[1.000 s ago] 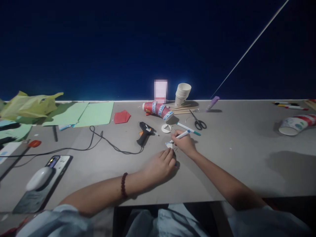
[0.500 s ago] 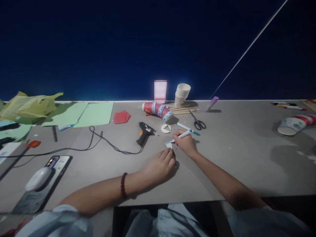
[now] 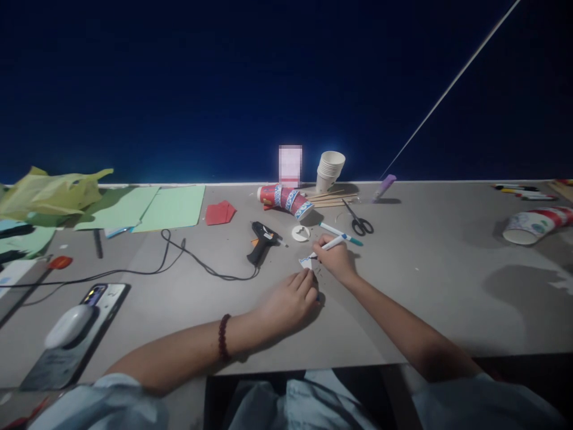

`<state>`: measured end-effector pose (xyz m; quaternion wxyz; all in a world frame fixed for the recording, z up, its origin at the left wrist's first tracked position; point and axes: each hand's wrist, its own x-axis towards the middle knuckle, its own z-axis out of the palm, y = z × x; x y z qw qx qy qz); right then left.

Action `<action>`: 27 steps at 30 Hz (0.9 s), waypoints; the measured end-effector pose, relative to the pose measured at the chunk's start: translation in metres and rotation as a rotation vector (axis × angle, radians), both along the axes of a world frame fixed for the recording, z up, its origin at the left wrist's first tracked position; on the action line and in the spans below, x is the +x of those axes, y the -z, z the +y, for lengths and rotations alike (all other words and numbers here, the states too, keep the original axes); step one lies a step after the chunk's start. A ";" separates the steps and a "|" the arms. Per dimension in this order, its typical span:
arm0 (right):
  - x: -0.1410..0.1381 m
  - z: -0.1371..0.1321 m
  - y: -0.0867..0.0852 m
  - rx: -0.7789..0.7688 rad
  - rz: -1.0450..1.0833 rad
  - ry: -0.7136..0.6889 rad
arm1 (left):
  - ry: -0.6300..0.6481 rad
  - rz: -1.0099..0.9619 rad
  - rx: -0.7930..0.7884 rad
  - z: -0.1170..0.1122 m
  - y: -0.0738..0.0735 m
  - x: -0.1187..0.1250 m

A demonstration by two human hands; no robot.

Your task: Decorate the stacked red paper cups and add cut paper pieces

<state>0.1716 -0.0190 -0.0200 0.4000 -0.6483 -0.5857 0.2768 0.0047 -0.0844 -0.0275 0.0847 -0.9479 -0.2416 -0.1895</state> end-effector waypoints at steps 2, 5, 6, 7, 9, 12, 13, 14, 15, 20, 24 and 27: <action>0.000 0.001 0.001 0.009 0.011 0.009 | 0.000 -0.007 -0.003 0.000 0.001 0.000; 0.000 0.001 0.002 0.017 0.018 0.019 | 0.002 -0.014 -0.024 0.000 0.003 0.000; 0.000 0.001 0.002 0.018 0.016 0.020 | 0.001 -0.012 -0.026 0.000 0.004 0.000; 0.000 0.001 0.003 0.017 0.011 0.020 | 0.000 -0.007 -0.024 0.000 0.005 -0.001; 0.000 0.001 0.002 0.016 0.001 0.019 | -0.004 0.006 -0.012 0.000 0.005 -0.001; 0.000 0.000 0.002 0.025 0.001 0.014 | -0.008 0.014 -0.002 0.000 0.004 -0.001; 0.000 0.000 0.001 0.031 0.004 0.009 | -0.007 0.012 -0.003 0.000 0.004 -0.001; 0.000 0.000 0.001 0.037 0.008 0.003 | -0.004 0.008 -0.007 0.001 0.003 -0.001; 0.000 0.000 0.001 0.043 0.011 0.000 | 0.000 0.004 -0.012 0.001 0.003 -0.001; 0.000 0.000 0.001 0.042 0.020 -0.011 | -0.008 -0.045 -0.097 0.002 0.003 -0.002; 0.001 0.000 0.002 0.042 0.029 -0.020 | -0.005 -0.043 -0.127 0.003 0.006 -0.004; 0.000 0.001 0.003 0.045 0.043 -0.026 | 0.009 -0.044 -0.073 0.004 0.008 -0.003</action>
